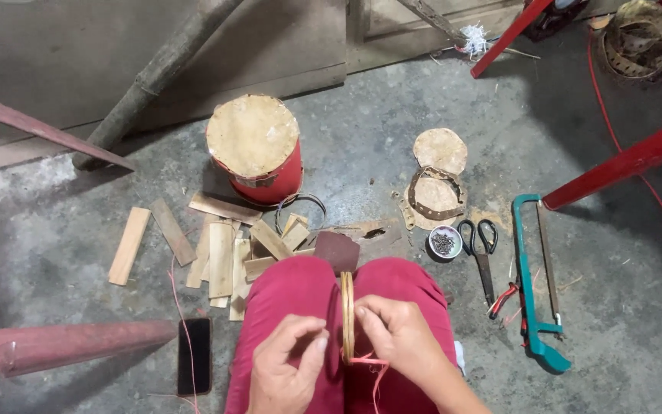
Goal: Wrapping a thin rattan or wooden strip around a circular instrument hoop
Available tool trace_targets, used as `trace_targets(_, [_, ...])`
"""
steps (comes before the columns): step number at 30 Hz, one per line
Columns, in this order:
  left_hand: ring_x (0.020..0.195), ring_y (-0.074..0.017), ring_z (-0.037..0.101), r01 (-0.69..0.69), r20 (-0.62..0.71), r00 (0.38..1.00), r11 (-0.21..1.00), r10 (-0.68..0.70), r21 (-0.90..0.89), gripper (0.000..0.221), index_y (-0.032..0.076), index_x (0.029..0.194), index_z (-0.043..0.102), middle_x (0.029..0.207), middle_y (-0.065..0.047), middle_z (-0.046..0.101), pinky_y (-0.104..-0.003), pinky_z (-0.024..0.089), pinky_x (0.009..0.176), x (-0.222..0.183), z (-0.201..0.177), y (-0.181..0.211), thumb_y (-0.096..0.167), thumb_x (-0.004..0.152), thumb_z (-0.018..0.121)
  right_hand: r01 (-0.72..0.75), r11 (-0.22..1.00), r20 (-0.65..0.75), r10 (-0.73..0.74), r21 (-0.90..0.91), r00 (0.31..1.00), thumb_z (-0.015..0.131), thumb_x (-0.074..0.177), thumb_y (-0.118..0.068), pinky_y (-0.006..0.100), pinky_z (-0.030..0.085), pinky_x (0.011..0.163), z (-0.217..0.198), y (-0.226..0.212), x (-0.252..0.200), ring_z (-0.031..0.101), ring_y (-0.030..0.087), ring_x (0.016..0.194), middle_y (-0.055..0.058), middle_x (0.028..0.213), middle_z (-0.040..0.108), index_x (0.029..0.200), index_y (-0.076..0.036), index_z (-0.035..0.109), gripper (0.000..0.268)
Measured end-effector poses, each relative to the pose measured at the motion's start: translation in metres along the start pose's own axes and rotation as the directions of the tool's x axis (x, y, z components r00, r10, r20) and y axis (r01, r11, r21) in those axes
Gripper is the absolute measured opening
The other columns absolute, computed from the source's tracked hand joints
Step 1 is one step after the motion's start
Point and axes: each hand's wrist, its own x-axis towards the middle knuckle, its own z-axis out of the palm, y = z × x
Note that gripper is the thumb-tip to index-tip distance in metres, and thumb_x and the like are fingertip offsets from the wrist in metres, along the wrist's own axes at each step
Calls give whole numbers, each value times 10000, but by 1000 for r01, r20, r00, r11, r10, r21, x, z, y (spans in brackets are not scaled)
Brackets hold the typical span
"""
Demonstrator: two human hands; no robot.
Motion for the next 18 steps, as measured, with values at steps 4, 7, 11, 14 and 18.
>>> trace_targets(4, [805,-146,717,-105,-31,994,993,106,52,168,23,947,750,921,-62,754,-242,599,728,21,-3,18,-2,785,714,-101,988,107,88,119,990,625,896,-87,245,413,440,-1,10,13,517,80,470,-14,568,680,805,-52,804,204])
trace_targets(7, [810,-155,704,-134,9,991,985,133,111,168,18,955,761,954,-57,734,-249,580,717,34,-1,27,25,792,722,-93,964,192,45,248,980,613,903,-70,243,358,450,-3,25,23,476,86,479,-11,560,623,767,-38,779,217])
trace_targets(11, [822,-117,685,-75,113,992,967,48,245,252,71,1035,783,1020,-30,739,-234,587,713,41,5,23,114,792,731,-245,871,368,80,427,926,594,940,-71,231,326,461,-5,25,30,456,80,517,9,612,603,801,4,751,222])
trace_targets(14, [878,-137,700,-51,131,991,965,18,257,295,88,1027,792,1037,-27,740,-257,591,762,39,6,19,141,737,780,-351,836,451,142,421,881,605,949,-83,228,304,436,-6,18,35,449,81,495,27,611,620,832,16,782,234])
trace_targets(18, [903,-149,736,32,114,991,962,-65,272,436,94,1104,706,1007,-18,754,-272,602,810,40,9,19,172,688,810,-497,723,558,185,480,809,619,960,-112,211,243,383,-6,26,39,396,52,429,38,613,625,785,-27,716,217])
